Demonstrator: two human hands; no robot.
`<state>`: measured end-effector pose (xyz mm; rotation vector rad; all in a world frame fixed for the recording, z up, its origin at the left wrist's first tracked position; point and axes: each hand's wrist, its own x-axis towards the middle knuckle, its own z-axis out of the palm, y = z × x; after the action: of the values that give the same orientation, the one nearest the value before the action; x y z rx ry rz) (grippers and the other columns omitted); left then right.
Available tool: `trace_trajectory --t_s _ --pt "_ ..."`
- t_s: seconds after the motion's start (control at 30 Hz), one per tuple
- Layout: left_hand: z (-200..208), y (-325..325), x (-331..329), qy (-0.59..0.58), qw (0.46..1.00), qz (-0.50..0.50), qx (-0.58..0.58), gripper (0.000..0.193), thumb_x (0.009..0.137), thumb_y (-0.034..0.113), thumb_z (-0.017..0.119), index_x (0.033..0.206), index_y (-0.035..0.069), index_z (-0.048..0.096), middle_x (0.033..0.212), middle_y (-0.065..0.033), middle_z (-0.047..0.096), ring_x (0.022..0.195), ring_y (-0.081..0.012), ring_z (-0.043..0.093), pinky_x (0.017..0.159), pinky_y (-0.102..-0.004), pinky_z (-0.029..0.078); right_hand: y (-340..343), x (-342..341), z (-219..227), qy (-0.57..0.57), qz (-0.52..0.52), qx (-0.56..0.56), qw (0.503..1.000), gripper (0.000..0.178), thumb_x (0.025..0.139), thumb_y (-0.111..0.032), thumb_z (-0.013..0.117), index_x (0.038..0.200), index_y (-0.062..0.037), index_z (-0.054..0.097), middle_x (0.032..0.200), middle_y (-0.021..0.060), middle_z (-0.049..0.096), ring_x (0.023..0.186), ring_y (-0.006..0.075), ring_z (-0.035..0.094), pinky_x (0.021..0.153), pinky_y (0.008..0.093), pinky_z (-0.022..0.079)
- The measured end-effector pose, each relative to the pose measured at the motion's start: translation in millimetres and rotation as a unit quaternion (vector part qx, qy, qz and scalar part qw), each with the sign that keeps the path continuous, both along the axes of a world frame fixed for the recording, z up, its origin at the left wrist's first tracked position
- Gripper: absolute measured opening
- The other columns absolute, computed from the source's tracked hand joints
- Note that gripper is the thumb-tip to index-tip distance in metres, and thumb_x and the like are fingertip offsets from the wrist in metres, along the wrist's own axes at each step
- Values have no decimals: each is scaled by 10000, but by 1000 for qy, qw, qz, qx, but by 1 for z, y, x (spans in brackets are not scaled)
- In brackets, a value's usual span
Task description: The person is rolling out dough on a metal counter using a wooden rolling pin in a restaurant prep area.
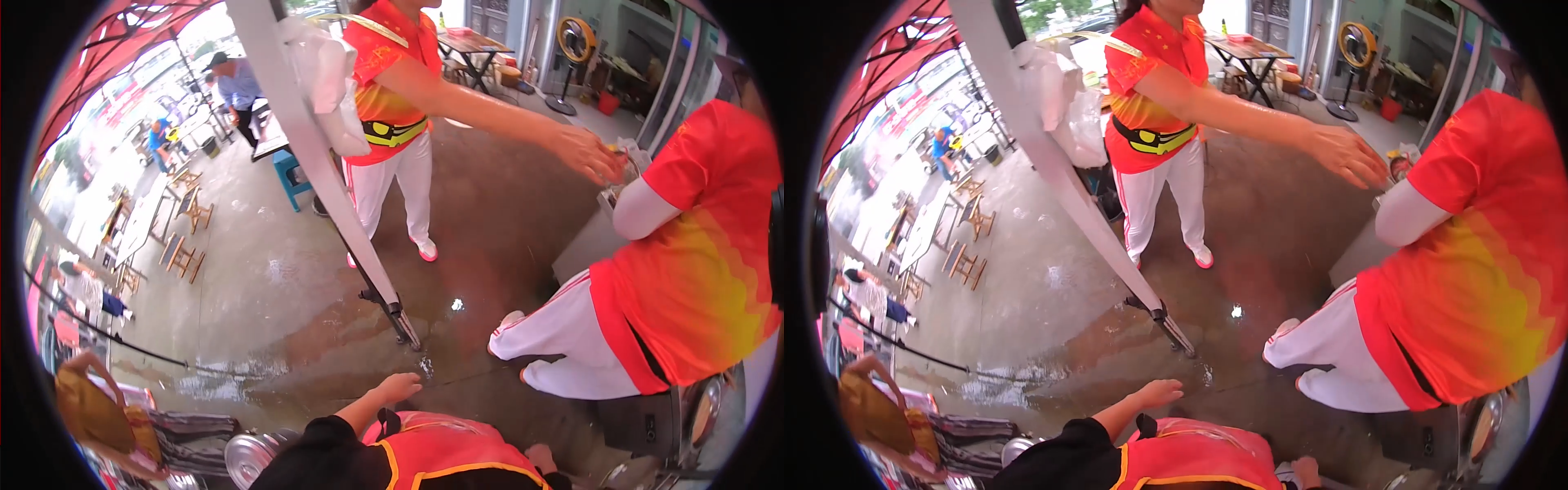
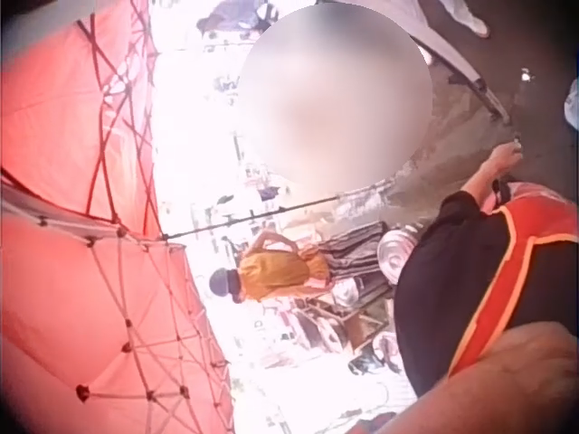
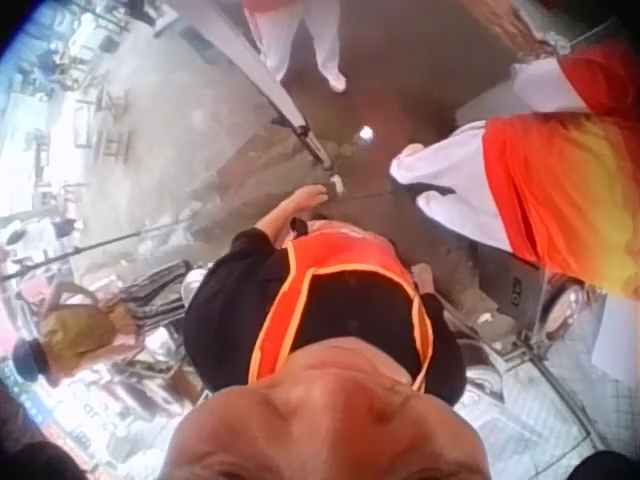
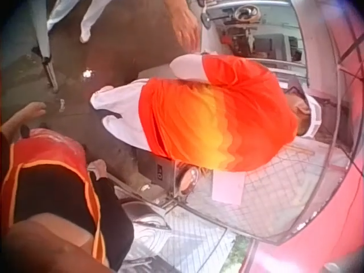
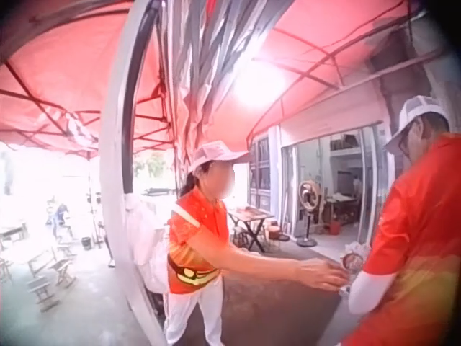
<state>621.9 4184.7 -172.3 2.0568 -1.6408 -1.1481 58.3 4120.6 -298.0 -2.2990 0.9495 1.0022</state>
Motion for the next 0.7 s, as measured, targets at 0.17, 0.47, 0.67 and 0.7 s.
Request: trace_trajectory --t_s 0.17,0.47,0.67,0.7 --pt "37 -38 34 41 999 0 -1 416 881 355 535 1142 35 585 1032 -194 652 974 -386 610 834 -458 482 -40 169 123 -276 -384 -94 876 333 793 -261 607 1002 -5 653 984 200 667 935 385 631 817 447 501" --pt "47 -52 78 75 989 112 -62 432 897 376 545 1179 51 576 1088 -187 637 1040 -367 593 881 -430 467 -106 250 115 -251 -264 -66 929 318 806 -255 625 1006 -7 637 982 205 666 946 361 637 847 430 498" --pt "61 -108 76 165 982 82 -45 460 904 372 559 1205 24 563 1122 -199 631 1043 -318 609 894 -385 464 -170 208 -18 -424 -312 -60 849 316 799 -230 635 1032 -18 617 997 205 657 951 369 624 832 432 497" --pt "69 -85 90 146 981 122 -38 464 897 369 569 1204 21 564 1117 -201 633 1033 -309 614 889 -379 467 -157 302 96 -299 -219 -60 927 307 804 -209 637 1039 -13 613 1036 208 648 973 365 618 839 427 496"
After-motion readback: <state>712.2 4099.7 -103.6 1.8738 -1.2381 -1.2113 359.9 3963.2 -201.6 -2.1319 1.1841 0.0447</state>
